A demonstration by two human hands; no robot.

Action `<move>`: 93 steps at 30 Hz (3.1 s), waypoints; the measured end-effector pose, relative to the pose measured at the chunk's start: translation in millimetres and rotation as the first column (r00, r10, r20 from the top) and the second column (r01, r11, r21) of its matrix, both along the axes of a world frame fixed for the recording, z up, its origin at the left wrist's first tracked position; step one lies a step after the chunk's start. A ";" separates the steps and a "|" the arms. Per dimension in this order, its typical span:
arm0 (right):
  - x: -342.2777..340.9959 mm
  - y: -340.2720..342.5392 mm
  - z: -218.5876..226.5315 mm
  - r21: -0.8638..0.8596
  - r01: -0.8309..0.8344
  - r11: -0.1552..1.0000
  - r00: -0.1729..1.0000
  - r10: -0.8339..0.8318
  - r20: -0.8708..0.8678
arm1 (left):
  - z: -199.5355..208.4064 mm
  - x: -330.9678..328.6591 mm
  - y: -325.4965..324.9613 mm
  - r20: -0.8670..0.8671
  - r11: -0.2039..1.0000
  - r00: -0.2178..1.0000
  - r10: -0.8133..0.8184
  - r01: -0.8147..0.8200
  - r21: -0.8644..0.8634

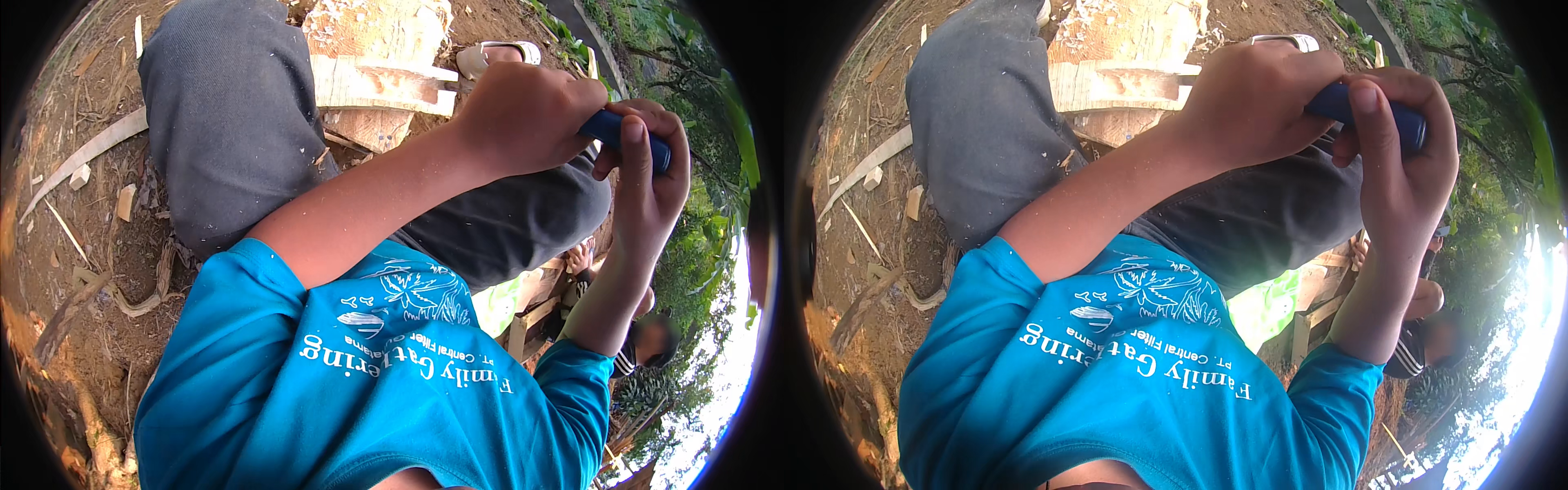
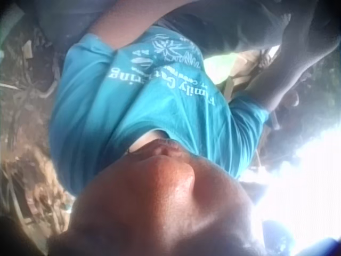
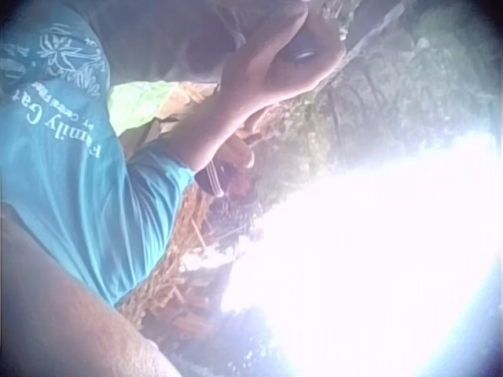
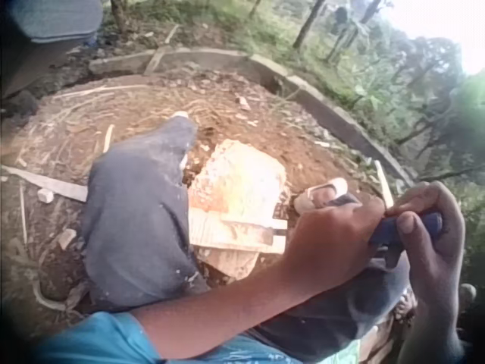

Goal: The person uses a chisel to carve a rectangular hole in a wood block, pushing the tool and striking it with their hand to remove wood shavings while sitting on the ground.

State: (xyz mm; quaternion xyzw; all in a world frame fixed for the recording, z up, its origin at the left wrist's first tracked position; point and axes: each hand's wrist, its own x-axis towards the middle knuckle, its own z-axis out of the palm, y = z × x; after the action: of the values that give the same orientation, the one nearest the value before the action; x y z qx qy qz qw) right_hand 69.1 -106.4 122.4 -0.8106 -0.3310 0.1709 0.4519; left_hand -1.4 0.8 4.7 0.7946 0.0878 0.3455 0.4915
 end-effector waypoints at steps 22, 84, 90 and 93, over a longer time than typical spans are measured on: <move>13.3 -39.6 -47.6 0.059 0.079 0.995 0.966 -0.062 -0.249 | -26.7 2.0 -10.1 -0.120 0.985 0.989 -0.081 0.098 0.144; -3.8 0.4 10.2 -0.077 0.000 0.997 1.000 0.003 0.029 | 1.6 -0.3 -1.9 0.028 0.998 0.998 -0.062 0.063 -0.030; 5.2 28.6 5.4 -0.221 -0.090 0.971 0.996 0.088 -0.018 | -12.9 1.4 7.5 0.009 0.988 1.000 0.025 -0.024 -0.156; 14.9 32.6 4.9 -0.257 -0.130 0.957 0.991 0.134 -0.005 | -15.1 4.0 11.3 0.002 0.979 1.000 -0.014 0.014 -0.201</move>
State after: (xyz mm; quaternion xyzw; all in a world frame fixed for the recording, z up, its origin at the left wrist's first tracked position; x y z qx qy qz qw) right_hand 84.0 -73.8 127.2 -0.8395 -0.3622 0.2371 0.3285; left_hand 2.6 12.1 -10.4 0.7413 0.1168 0.3317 0.5717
